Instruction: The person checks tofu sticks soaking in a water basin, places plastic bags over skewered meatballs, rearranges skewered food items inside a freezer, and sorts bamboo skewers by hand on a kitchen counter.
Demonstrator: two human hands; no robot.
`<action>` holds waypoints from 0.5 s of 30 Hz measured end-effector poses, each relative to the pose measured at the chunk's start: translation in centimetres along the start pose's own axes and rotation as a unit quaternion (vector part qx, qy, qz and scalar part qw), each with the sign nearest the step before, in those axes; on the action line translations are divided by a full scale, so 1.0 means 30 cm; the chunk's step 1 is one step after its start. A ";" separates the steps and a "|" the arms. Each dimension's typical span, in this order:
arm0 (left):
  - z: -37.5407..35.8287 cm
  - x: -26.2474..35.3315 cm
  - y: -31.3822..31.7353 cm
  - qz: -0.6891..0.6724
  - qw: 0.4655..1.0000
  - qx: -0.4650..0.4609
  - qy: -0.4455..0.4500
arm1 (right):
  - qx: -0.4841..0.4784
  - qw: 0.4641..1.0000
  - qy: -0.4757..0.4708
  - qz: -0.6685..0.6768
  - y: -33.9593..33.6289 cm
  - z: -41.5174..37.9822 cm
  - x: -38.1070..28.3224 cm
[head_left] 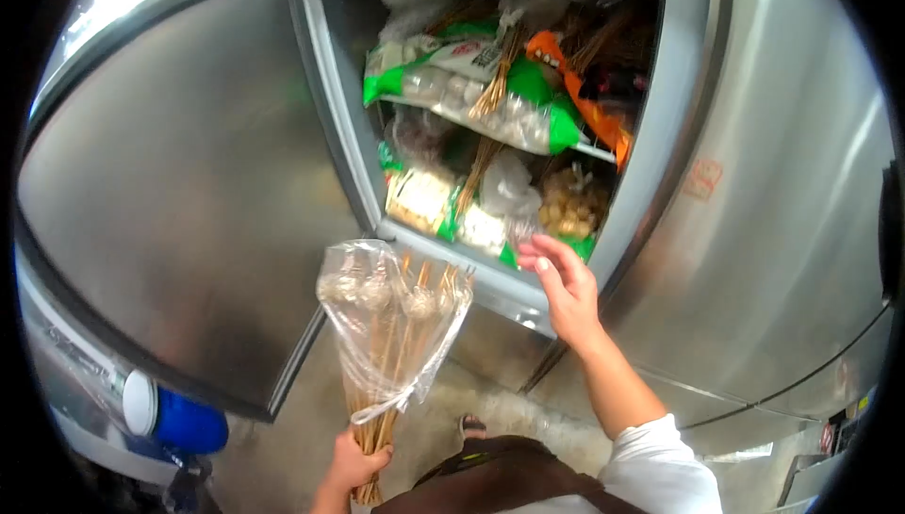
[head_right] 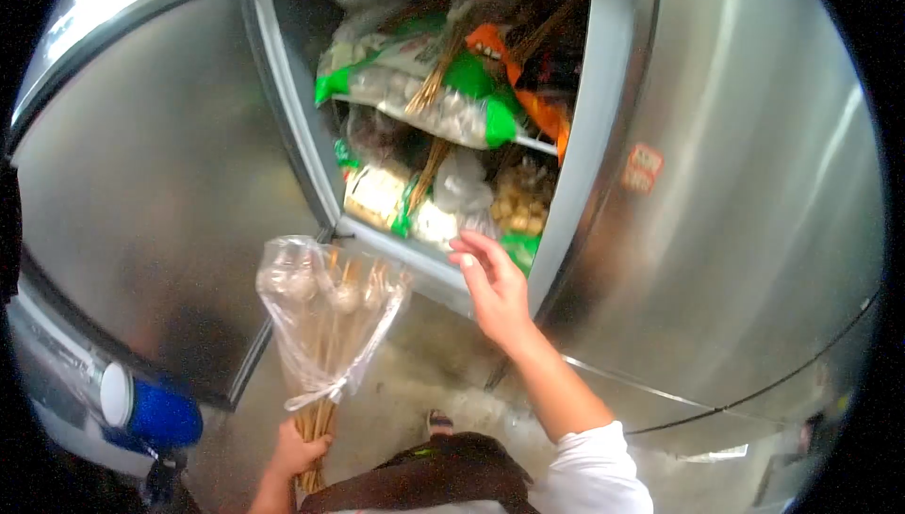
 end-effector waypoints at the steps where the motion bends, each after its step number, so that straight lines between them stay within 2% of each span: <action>1: 0.059 0.037 -0.038 -0.038 0.999 0.028 0.016 | -0.005 1.000 0.008 -0.007 0.015 0.081 -0.008; 2: 0.095 0.063 -0.076 -0.074 0.996 0.053 0.026 | 0.000 1.000 0.008 -0.010 0.036 0.146 0.002; 4: 0.180 0.112 -0.127 -0.068 0.996 0.056 0.035 | 0.030 0.994 -0.057 0.089 0.084 0.279 -0.010; 6: 0.236 0.144 -0.189 -0.129 0.985 0.078 0.079 | 0.056 0.996 -0.045 0.053 0.119 0.376 0.011; 7: 0.260 0.164 -0.215 -0.147 0.982 0.085 0.082 | 0.079 0.995 0.000 0.060 0.123 0.428 0.038; 10: 0.334 0.120 -0.276 -0.124 0.984 0.092 0.085 | 0.090 0.958 0.102 0.251 0.163 0.496 0.082; 11: 0.362 0.106 -0.295 -0.118 0.980 0.074 0.143 | 0.095 0.960 0.096 0.245 0.166 0.513 0.068; 12: 0.374 0.097 -0.276 -0.120 0.978 0.070 0.153 | 0.087 0.954 0.074 0.277 0.173 0.530 0.049; 14: 0.387 0.077 -0.256 -0.257 0.958 0.060 0.113 | 0.090 0.947 0.051 0.304 0.182 0.575 0.030; 15: 0.389 0.094 -0.272 -0.252 0.963 0.040 0.089 | 0.093 0.945 0.059 0.309 0.186 0.597 0.031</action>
Point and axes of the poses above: each hand's wrist, its own z-axis towards the middle knuckle, its own y-axis out of the palm, x = y × z, the point moved 8 cm from there along z, towards the middle knuckle, and after that the axes turned 12 degrees about z, right-handed, at the moved point
